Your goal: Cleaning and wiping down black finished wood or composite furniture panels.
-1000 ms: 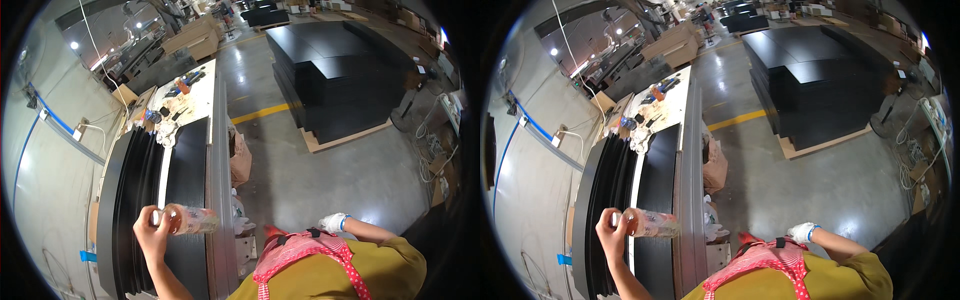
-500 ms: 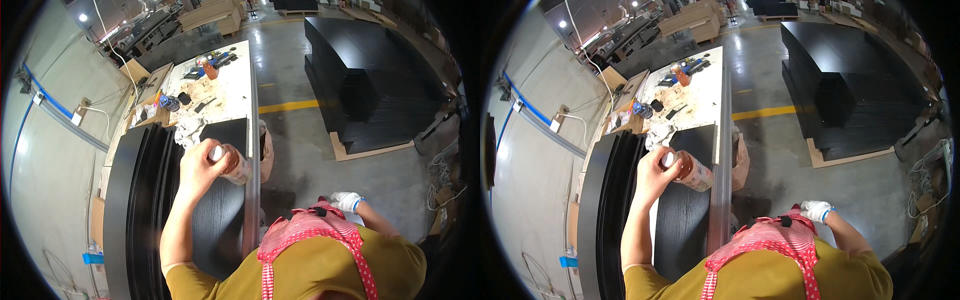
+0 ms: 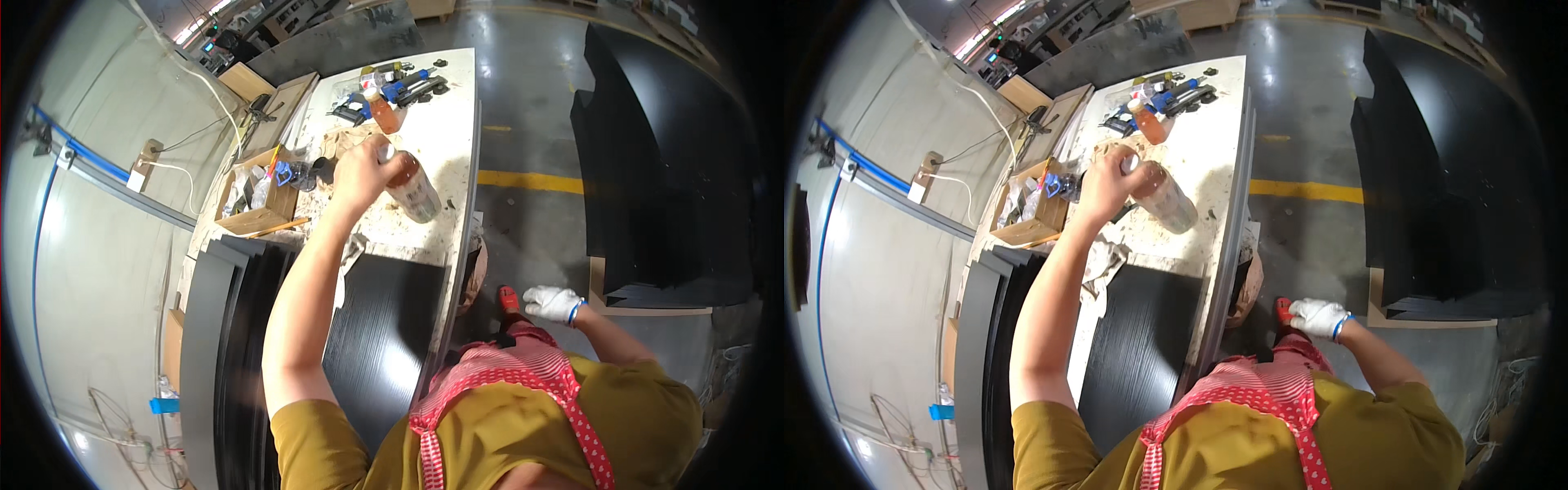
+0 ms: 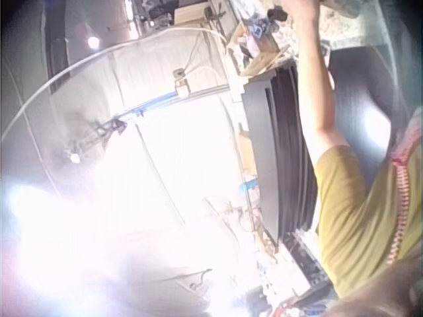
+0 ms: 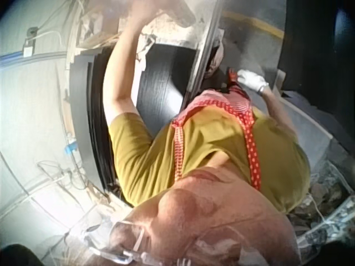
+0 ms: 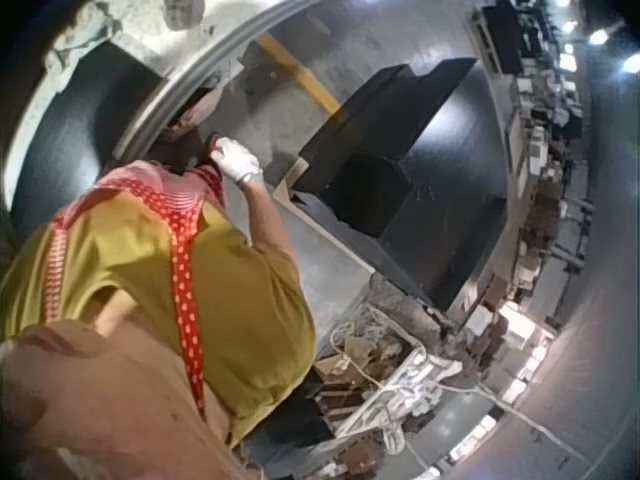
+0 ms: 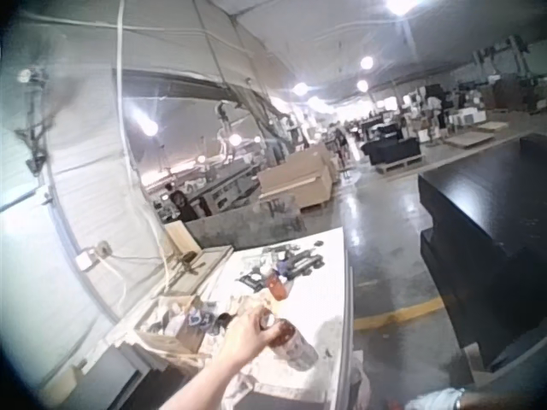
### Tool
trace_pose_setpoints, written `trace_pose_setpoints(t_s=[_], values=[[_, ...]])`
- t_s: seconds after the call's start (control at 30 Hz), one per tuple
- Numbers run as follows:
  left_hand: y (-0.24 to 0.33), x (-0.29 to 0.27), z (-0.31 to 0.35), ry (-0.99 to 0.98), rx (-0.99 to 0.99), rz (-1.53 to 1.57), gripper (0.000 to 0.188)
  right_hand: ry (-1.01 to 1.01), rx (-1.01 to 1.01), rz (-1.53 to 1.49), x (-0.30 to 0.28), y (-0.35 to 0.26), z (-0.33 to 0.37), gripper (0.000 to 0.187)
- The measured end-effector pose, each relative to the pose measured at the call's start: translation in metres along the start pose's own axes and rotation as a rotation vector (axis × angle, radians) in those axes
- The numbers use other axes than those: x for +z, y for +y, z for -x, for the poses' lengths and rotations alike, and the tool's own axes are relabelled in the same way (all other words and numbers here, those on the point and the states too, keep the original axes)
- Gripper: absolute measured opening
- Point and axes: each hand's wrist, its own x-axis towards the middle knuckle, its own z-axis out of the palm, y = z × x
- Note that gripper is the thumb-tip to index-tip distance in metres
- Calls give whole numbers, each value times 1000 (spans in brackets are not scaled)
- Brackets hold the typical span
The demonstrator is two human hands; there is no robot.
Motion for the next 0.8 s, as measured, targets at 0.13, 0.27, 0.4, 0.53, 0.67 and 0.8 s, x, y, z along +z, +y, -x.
trace_pose_setpoints(t_s=[0.13,0.27,0.4,0.53,0.67,0.8], values=[[-36,37,-94,-31,-134,-154,49,-37,21,-11,-72,27,-49,43],[-62,73,-164,-91,-229,-179,46,-74,206,90,-131,47,-73,43],[-90,103,-198,-75,-288,-205,43,-17,205,61,-141,69,-96,41],[-98,116,-211,2,-405,-196,42,-113,103,41,-112,88,-115,40],[-85,117,-185,228,-407,-126,51,-254,-76,120,-125,55,-128,38],[-94,113,-73,465,-276,44,55,-188,-387,111,-154,2,-155,36]])
